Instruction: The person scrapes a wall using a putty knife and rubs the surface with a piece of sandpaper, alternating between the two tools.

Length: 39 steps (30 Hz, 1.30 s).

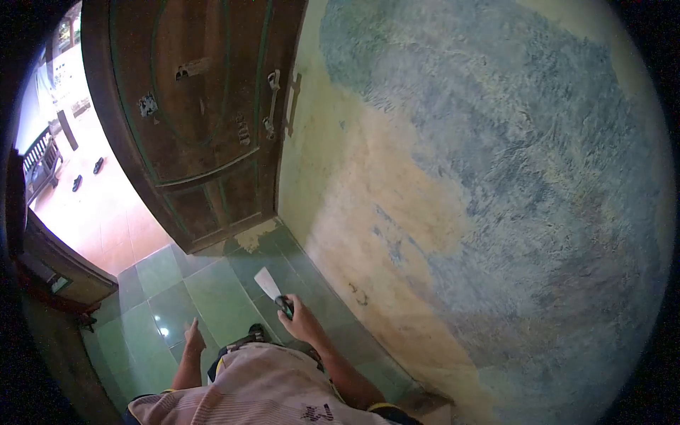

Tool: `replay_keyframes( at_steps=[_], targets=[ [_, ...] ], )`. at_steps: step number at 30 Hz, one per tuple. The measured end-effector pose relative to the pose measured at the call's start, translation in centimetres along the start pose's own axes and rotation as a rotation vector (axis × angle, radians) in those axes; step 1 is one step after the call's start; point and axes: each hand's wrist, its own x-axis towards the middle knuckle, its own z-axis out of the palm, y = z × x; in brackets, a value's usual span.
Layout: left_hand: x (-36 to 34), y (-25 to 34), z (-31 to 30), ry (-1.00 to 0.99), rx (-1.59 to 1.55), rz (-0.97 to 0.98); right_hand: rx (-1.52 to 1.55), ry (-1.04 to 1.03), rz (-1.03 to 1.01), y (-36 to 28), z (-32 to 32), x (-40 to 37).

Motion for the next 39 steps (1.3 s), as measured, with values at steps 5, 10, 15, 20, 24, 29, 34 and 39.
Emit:
replay_keyframes(
  at_steps=[5, 10, 15, 20, 24, 29, 34, 39],
  targets=[
    [2.1, 5.3, 2.4, -0.522, -0.179, -0.192, 0.06, -0.118, -0.056, -4.6, 3.4, 1.9],
    [-4.3, 12.1, 8.7, -0.727, -0.384, -0.135, 0.117, 0.031, -0.09, -4.9, 7.1, 2.7],
    [-14.0, 18.0, 10.6, -0.866, -0.186, 0.141, 0.297, 0.084, 0.131, -5.5, 6.8, 3.9],
    [-15.3, 18.7, 13.4, -1.128, 0.069, 0.268, 0.437, 0.061, 0.25, -4.6, 5.7, 6.0],
    [-15.9, 21.2, 17.5, -0.97, 0.038, 0.362, 0.465, 0.066, 0.222, -3.5, 5.1, 8.7],
    [-15.9, 26.0, 23.3, -0.823, 0.036, 0.423, 0.617, -0.012, 0.145, -3.4, 2.6, 13.8],
    [-17.5, 29.3, 30.2, -0.766, 0.028, 0.415, 0.641, -0.025, 0.12, -2.3, -2.7, 18.9],
    [-19.7, 32.7, 37.0, -0.823, 0.012, 0.333, 0.505, 0.016, 0.049, -1.2, -7.8, 23.4]
  ],
)
